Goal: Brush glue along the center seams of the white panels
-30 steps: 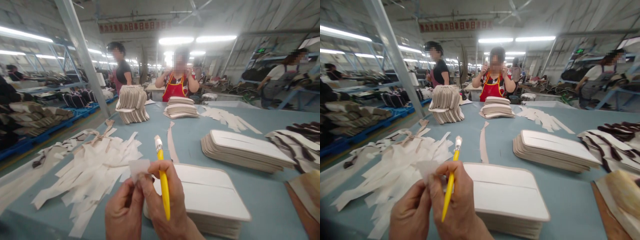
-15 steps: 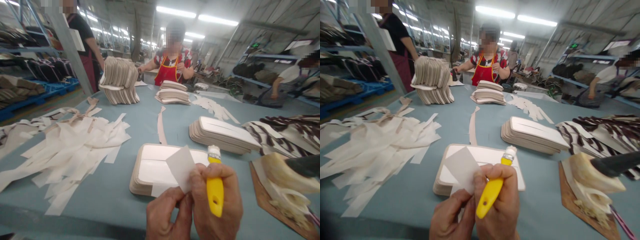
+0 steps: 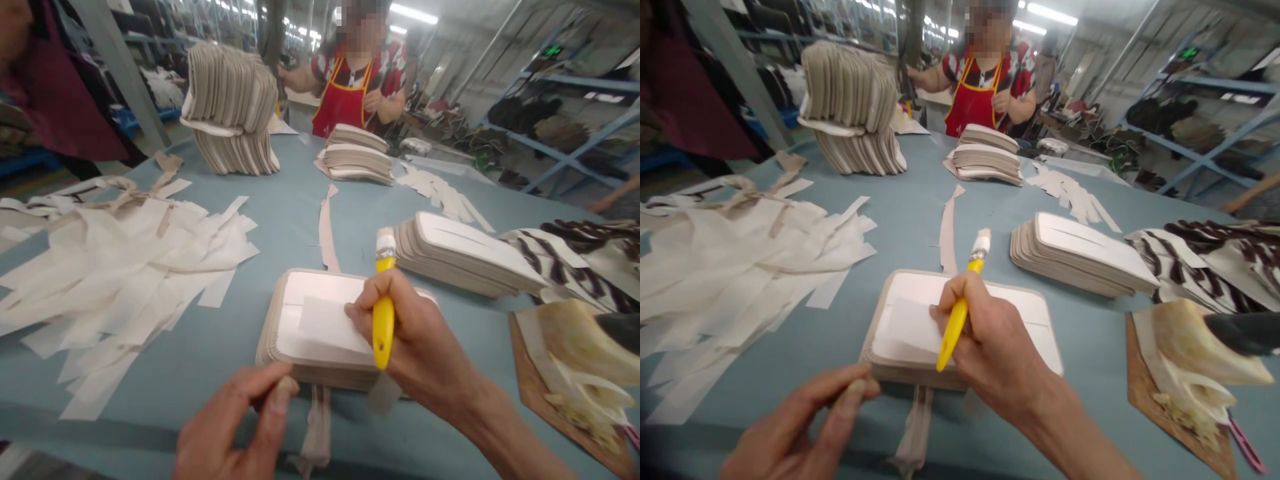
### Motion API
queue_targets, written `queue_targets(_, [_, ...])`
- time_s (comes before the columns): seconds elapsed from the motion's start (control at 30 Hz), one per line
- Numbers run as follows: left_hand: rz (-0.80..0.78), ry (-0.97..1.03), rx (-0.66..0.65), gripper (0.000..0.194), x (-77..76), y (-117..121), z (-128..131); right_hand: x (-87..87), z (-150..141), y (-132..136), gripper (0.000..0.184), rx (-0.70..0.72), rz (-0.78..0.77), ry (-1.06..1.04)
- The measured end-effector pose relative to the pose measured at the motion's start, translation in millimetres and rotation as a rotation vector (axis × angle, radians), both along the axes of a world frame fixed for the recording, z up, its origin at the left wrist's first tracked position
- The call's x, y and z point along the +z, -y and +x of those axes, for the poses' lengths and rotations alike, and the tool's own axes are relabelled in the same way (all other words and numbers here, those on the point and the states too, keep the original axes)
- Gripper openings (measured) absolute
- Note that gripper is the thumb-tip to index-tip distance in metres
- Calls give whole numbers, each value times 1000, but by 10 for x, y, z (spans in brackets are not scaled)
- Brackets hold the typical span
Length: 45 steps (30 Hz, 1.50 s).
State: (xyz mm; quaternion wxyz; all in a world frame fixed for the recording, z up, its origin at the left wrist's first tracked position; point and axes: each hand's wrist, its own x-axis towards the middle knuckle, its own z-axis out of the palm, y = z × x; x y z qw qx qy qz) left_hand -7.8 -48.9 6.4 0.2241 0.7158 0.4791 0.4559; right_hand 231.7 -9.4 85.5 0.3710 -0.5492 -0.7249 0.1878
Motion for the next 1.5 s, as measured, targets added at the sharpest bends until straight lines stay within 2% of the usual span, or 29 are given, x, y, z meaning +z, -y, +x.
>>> queue_targets(0.07, [-61, -7, 193, 22, -35, -132, -98, -15, -23, -92, 18, 44, -8, 59])
queue_targets(0.17, [-87, 51, 269, 27, -108, -310, -91, -23, -72, -209, 16, 79, -37, 141])
queue_targets(0.33, [-90, 108, 194, 19, -179, -493, 8, -19, -158, -348, 12, 71, -106, 202])
queue_targets(0.53, [-154, 107, 174, 19, -195, -547, 26, -50, -211, -411, 13, 66, -146, 291])
queue_targets(0.73, [-153, 97, 144, 17, -182, -576, 1, -50, -206, -426, 23, 94, -74, 398])
queue_targets(0.87, [-169, 103, 109, 18, -139, -626, -15, -38, -182, -454, 22, 123, -54, 434])
queue_targets(1.33, [-66, 41, -47, 16, -44, -823, 53, -87, -178, -492, 27, 133, -95, 388])
queue_targets(1.5, [-132, 32, -46, 14, -72, -834, 100, -90, -213, -480, 28, 124, -109, 397])
